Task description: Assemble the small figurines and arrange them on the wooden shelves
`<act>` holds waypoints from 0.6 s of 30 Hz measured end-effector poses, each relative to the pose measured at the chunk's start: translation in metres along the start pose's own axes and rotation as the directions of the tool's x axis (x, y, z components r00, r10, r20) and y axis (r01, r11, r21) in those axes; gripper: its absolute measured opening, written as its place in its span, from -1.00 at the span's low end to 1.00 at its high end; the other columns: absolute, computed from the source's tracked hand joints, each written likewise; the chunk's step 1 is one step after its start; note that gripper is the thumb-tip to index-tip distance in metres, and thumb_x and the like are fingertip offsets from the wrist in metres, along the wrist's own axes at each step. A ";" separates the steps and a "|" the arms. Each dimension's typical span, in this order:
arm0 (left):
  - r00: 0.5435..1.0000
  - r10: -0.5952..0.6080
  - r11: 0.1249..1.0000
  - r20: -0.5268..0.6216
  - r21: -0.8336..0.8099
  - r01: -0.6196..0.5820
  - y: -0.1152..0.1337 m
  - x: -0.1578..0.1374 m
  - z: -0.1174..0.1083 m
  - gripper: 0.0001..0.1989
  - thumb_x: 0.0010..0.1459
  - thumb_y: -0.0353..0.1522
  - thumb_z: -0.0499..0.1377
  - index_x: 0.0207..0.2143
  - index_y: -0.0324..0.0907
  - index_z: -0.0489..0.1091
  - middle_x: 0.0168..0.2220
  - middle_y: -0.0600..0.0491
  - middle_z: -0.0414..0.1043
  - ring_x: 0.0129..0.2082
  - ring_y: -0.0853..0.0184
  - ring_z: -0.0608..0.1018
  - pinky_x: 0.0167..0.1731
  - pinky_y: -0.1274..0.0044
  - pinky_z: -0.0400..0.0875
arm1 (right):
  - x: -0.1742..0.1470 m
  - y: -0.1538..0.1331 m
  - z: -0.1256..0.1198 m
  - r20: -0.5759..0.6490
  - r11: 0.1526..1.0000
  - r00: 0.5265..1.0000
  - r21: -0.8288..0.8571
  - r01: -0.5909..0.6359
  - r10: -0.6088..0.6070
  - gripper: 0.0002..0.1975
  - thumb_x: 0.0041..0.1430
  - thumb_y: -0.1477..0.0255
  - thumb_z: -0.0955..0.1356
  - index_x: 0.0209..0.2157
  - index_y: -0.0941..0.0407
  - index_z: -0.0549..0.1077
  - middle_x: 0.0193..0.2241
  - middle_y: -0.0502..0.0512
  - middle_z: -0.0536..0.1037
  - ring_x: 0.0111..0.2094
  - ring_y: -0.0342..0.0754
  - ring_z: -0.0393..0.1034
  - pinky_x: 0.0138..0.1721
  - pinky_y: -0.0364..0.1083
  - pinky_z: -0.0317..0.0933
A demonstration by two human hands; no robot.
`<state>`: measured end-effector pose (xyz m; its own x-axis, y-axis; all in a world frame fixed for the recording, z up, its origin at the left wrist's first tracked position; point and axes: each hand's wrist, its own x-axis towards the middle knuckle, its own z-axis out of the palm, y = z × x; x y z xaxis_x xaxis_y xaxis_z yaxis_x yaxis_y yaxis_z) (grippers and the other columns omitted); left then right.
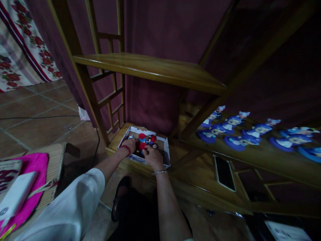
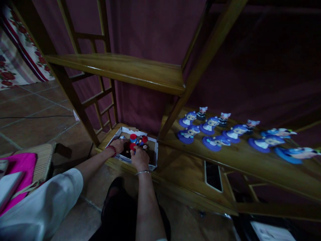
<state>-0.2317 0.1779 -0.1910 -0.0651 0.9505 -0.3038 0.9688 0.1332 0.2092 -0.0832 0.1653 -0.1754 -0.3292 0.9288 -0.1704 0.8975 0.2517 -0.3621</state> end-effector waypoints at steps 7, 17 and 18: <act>1.000 0.017 0.996 -0.024 -0.087 -0.019 -0.005 0.006 0.006 -0.60 0.01 -0.44 0.01 -0.05 -0.05 0.26 -0.13 0.00 0.37 -0.16 0.31 0.43 -0.19 0.55 0.28 | 0.002 0.006 -0.001 0.015 1.000 1.000 0.019 -0.002 0.002 -0.69 0.12 0.26 0.16 -0.14 0.04 0.34 -0.25 0.04 0.49 -0.21 -0.08 0.34 -0.28 -0.15 0.11; 0.997 -0.020 0.968 -0.069 -0.252 0.002 -0.008 0.007 0.006 -0.65 0.03 -0.42 0.00 -0.10 -0.04 0.31 -0.26 0.11 0.43 -0.29 0.43 0.45 -0.30 0.67 0.28 | 0.003 0.008 0.000 0.012 0.999 1.000 0.046 -0.002 0.002 -0.69 0.12 0.27 0.16 -0.12 0.03 0.32 -0.23 0.04 0.47 -0.18 -0.07 0.32 -0.24 -0.14 0.12; 0.997 -0.024 0.960 -0.068 -0.280 0.004 -0.008 0.007 0.006 -0.65 0.03 -0.42 0.00 -0.11 -0.04 0.32 -0.26 0.12 0.42 -0.29 0.44 0.45 -0.33 0.68 0.28 | 0.003 0.008 0.001 0.012 0.999 1.000 0.053 0.002 -0.002 -0.69 0.12 0.27 0.17 -0.12 0.04 0.32 -0.22 0.05 0.47 -0.18 -0.07 0.31 -0.23 -0.14 0.12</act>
<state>-0.2383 0.1814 -0.2006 -0.1041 0.9639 -0.2449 0.8629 0.2100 0.4597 -0.0778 0.1701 -0.1796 -0.3349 0.9248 -0.1804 0.8801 0.2386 -0.4104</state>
